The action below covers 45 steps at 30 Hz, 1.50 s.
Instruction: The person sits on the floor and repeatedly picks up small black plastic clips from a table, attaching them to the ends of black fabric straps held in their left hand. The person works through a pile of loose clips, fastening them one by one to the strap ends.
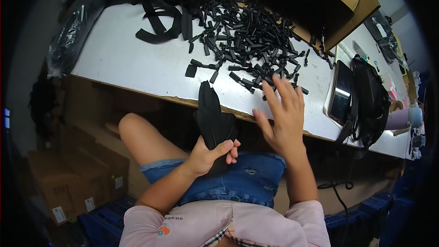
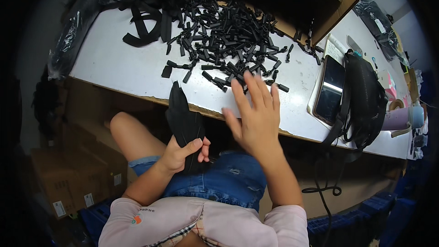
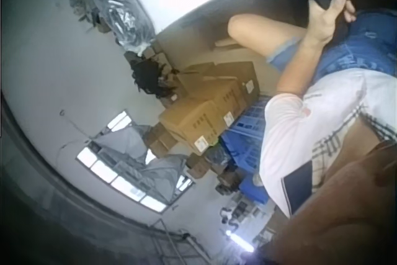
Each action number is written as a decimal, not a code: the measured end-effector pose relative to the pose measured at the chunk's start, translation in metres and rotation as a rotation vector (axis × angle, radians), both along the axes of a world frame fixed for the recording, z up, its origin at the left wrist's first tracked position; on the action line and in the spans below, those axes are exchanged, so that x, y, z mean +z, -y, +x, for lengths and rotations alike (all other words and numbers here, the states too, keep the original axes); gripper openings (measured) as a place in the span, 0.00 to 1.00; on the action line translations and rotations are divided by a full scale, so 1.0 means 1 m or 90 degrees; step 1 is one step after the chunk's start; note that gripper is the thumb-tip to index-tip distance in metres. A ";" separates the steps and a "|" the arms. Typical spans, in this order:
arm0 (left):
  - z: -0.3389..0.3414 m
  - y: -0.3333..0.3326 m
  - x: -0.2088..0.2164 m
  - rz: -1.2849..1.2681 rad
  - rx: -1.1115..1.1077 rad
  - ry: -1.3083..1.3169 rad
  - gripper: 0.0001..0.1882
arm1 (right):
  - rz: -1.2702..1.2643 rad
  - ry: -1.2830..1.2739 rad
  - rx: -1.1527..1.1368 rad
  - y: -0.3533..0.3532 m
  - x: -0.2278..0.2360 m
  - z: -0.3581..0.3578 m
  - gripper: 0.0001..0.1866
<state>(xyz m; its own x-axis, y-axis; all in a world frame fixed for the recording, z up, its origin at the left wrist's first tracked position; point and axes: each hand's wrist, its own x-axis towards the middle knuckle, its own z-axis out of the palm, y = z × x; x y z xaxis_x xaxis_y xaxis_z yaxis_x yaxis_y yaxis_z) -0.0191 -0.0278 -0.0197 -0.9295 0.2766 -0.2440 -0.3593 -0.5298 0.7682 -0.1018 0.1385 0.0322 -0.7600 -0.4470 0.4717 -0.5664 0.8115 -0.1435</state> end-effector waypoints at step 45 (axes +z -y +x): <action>-0.004 -0.020 0.021 -0.256 0.174 -0.212 0.05 | -0.484 0.380 0.235 -0.007 -0.005 0.035 0.13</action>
<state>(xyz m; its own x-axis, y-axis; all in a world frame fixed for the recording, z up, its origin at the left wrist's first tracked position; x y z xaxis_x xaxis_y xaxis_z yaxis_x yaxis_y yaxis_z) -0.0233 -0.0073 0.0008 -0.9986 -0.0371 0.0372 0.0442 -0.2127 0.9761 -0.0665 0.1453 0.0269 -0.8392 -0.4411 0.3181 -0.4299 0.1799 -0.8848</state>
